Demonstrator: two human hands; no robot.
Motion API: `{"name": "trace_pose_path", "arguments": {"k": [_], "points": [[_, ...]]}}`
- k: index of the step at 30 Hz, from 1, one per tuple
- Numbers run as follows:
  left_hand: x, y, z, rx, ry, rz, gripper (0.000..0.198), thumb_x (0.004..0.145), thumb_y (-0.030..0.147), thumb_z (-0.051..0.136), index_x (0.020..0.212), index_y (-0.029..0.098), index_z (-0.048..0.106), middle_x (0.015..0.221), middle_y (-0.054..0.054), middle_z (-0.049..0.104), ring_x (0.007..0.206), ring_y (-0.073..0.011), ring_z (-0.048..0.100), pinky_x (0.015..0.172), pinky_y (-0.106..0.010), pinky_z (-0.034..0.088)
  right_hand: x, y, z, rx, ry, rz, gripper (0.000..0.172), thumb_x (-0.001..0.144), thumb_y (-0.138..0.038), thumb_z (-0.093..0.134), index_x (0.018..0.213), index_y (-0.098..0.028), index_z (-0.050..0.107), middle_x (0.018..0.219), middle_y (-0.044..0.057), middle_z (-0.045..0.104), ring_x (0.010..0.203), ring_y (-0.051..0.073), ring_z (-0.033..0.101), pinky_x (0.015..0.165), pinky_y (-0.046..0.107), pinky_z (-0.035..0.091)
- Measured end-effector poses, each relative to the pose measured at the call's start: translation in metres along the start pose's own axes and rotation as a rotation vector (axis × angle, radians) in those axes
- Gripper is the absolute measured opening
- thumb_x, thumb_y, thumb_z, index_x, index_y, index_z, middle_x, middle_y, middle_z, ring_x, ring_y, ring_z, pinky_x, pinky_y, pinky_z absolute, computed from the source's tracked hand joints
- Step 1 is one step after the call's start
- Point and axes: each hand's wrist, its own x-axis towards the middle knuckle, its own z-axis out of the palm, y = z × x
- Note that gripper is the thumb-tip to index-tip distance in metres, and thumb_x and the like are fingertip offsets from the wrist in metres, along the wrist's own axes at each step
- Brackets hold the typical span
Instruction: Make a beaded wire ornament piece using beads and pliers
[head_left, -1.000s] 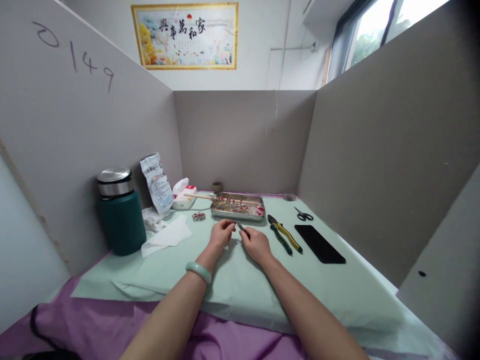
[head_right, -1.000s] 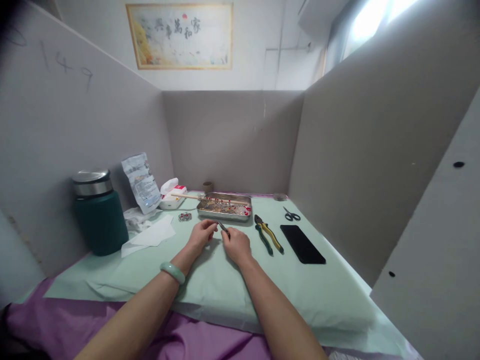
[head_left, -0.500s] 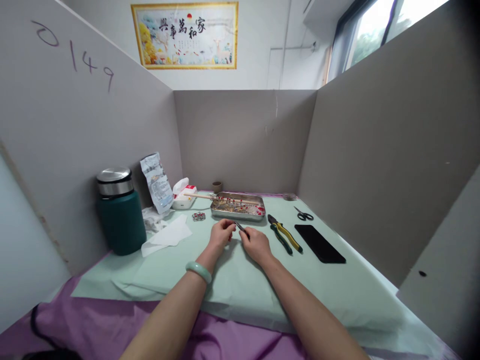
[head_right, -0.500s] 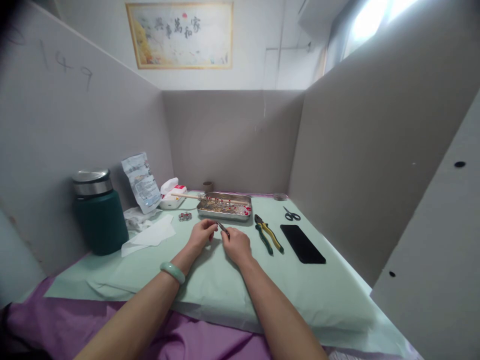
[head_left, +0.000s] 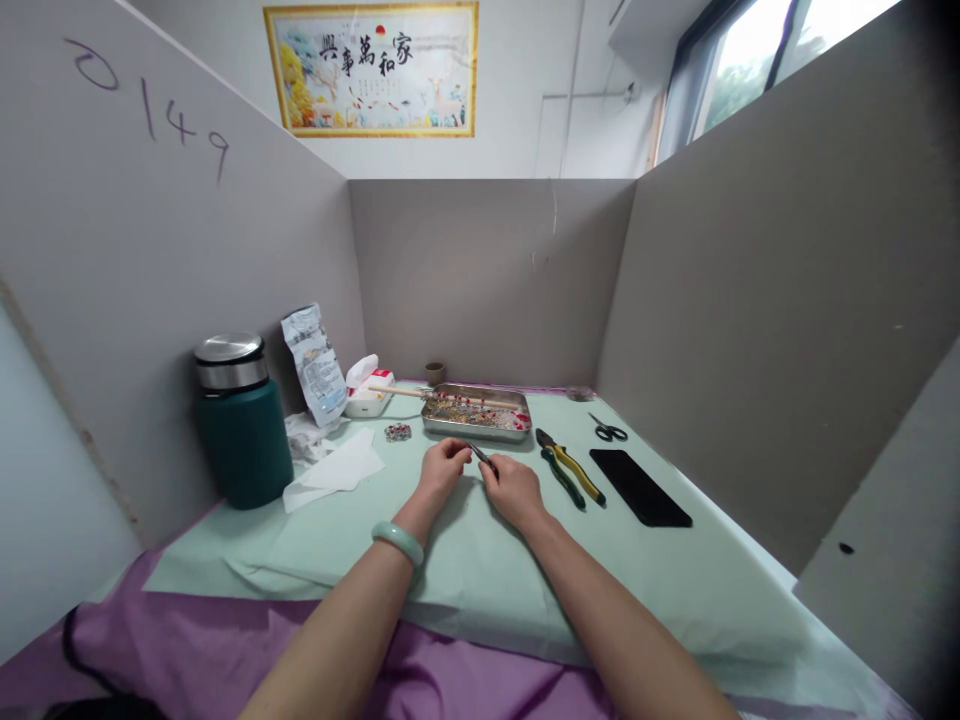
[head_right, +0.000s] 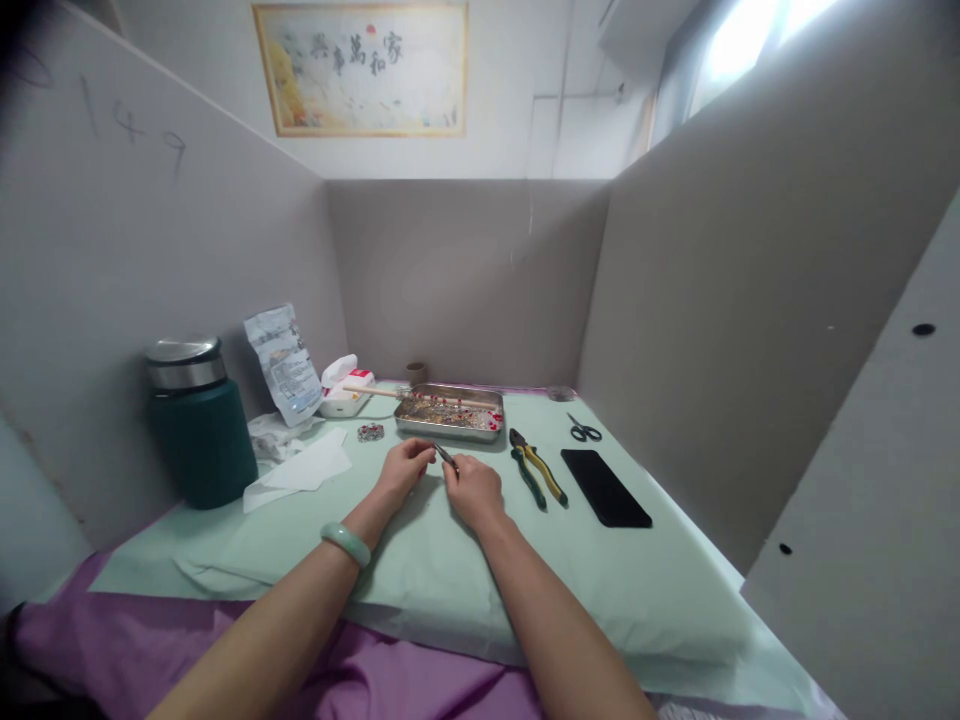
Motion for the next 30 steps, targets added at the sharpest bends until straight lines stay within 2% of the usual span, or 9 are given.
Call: {"name": "trace_pose_path", "arguments": {"k": [8, 20, 30], "points": [[-0.0023, 0.0001, -0.0001, 0.019, -0.029, -0.045, 0.021, 0.067, 0.029, 0.057, 0.073, 0.013, 0.068, 0.057, 0.001, 0.059, 0.044, -0.0079, 0.041, 0.044, -0.021, 0.030, 0.0000, -0.0013, -0.0020, -0.027, -0.035, 0.012, 0.027, 0.093, -0.035, 0.044, 0.085, -0.022, 0.065, 0.084, 0.003, 0.069, 0.073, 0.015, 0.060, 0.059, 0.026, 0.027], [-0.0027, 0.0002, 0.0008, 0.005, -0.043, -0.071, 0.025, 0.067, 0.032, 0.058, 0.076, 0.012, 0.070, 0.058, 0.000, 0.059, 0.044, -0.0070, 0.039, 0.041, -0.020, 0.028, 0.0007, 0.0009, -0.0006, 0.015, -0.058, 0.054, 0.030, 0.094, -0.037, 0.041, 0.089, -0.023, 0.067, 0.088, 0.003, 0.070, 0.075, 0.015, 0.061, 0.059, 0.025, 0.028], [-0.0034, 0.0009, 0.0001, 0.004, 0.000, -0.056, 0.012, 0.065, 0.023, 0.059, 0.070, 0.014, 0.066, 0.054, 0.001, 0.059, 0.043, -0.0075, 0.042, 0.042, -0.020, 0.031, -0.0009, -0.0040, -0.0056, -0.018, -0.066, 0.034, 0.027, 0.093, -0.036, 0.045, 0.087, -0.022, 0.067, 0.086, 0.003, 0.070, 0.078, 0.016, 0.062, 0.061, 0.026, 0.031]]}}
